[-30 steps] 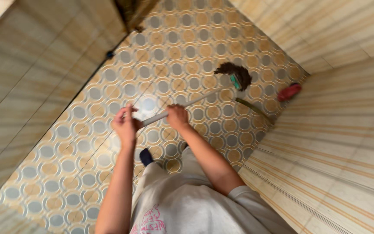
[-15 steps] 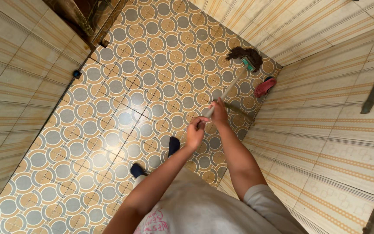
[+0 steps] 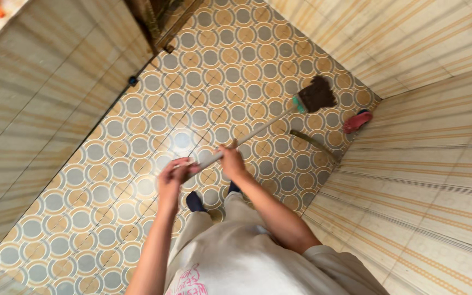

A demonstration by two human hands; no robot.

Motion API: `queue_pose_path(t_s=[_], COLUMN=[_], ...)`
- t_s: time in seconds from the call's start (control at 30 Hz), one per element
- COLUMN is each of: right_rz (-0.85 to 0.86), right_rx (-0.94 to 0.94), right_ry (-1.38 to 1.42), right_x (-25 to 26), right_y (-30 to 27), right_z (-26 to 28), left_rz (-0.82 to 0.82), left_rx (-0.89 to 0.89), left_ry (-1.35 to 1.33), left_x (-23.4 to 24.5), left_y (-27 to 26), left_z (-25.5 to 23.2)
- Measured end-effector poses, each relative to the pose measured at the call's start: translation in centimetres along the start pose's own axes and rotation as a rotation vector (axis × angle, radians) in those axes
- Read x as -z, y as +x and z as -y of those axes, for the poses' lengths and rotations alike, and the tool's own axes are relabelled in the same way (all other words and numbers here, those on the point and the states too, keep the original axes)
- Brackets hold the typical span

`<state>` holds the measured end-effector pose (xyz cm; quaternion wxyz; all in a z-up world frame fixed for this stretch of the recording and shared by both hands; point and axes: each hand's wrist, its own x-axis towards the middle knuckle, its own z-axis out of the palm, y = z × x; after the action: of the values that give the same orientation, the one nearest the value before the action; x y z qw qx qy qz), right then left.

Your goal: The person mops a tiled bathroom floor using a string mop with a white handle. They move the mop back and forth across the patterned floor, covering different areas of the room. The person is wearing dark socks and a white t-shirt.

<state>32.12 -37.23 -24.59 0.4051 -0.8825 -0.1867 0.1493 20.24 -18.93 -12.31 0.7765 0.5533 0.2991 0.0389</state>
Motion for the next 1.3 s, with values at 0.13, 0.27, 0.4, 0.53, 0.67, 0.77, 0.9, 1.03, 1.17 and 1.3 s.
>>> queue_pose_path(t_s=[0.13,0.27,0.4,0.53,0.67,0.77,0.9,1.03,1.17,1.3], right_rz=[0.138,0.237,0.321,0.378,0.401,0.345,0.206,0.098,0.031,0.031], right_rx=[0.132,0.220,0.187,0.183,0.124,0.081,0.038,0.006,-0.030,-0.223], right_ry=[-0.049,-0.042,-0.129,-0.146,-0.195,-0.223,-0.221,-0.212,-0.321,-0.383], right_x=[-4.4,-7.6,-9.9,-11.7,-12.7,-11.0,-6.1,0.6,8.3,15.6], right_y=[-3.6,-6.5,-7.9,-9.3,-9.4,-8.0,-4.5,0.6,6.4,10.0], right_z=[10.1,16.4,16.7,14.0,10.5,7.5,1.4,-7.6,-17.7,-23.9], left_rz=[-0.284,-0.342,-0.398,-0.507,-0.512,-0.477,-0.294,-0.017,0.213,0.382], left_rx=[-0.049,-0.170,-0.122,-0.032,0.001,0.097,0.054,-0.047,-0.176,0.189], left_ry=[-0.109,-0.080,0.023,0.050,0.062,0.117,0.160,0.137,0.375,0.462], left_x=[6.4,10.1,12.2,13.9,13.2,10.7,5.0,-3.9,-15.3,-25.7], left_y=[-5.5,-10.0,-11.8,-12.6,-11.7,-9.3,-4.2,3.5,10.5,13.3], left_z=[-6.3,-10.9,-9.6,-5.3,-2.0,-0.1,4.8,11.3,14.5,11.7])
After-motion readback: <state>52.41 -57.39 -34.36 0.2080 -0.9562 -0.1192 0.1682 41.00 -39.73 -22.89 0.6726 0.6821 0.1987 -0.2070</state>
